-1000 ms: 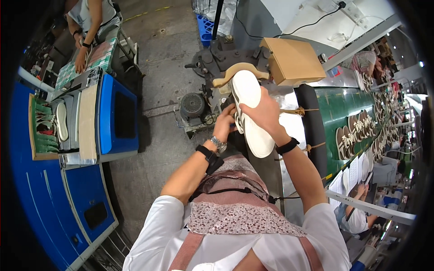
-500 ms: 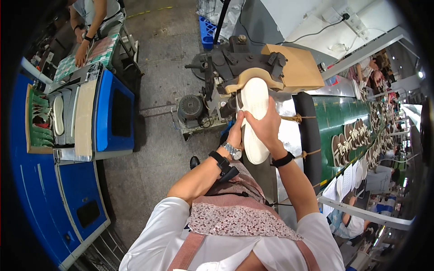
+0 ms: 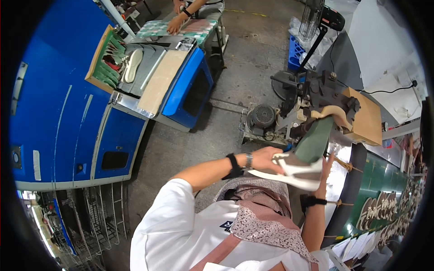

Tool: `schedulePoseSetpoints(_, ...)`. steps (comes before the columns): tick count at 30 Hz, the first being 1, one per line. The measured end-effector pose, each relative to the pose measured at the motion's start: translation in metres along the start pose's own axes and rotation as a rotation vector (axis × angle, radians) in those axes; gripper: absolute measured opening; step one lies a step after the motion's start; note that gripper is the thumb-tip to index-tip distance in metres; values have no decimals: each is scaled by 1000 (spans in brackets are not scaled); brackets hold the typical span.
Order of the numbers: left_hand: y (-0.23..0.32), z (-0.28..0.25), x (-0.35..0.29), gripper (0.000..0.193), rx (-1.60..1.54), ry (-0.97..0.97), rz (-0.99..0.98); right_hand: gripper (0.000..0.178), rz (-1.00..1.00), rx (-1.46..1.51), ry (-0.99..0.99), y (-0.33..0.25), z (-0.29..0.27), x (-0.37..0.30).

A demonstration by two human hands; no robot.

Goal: Fitting shoe uppers onto lasts, securing them with industrial fixtures, and placing finished components on a conveyor belt and storage rack.

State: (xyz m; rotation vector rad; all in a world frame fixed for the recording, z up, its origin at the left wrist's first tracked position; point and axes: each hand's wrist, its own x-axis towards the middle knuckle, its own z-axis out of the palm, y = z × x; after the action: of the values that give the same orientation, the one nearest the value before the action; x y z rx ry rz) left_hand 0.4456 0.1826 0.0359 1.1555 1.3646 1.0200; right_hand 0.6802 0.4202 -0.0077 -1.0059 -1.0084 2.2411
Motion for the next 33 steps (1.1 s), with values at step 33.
schedulePoseSetpoints(33,-19,261,272,65,1023,-140,312,74,-313,-1054,1151,67,-259,-174)
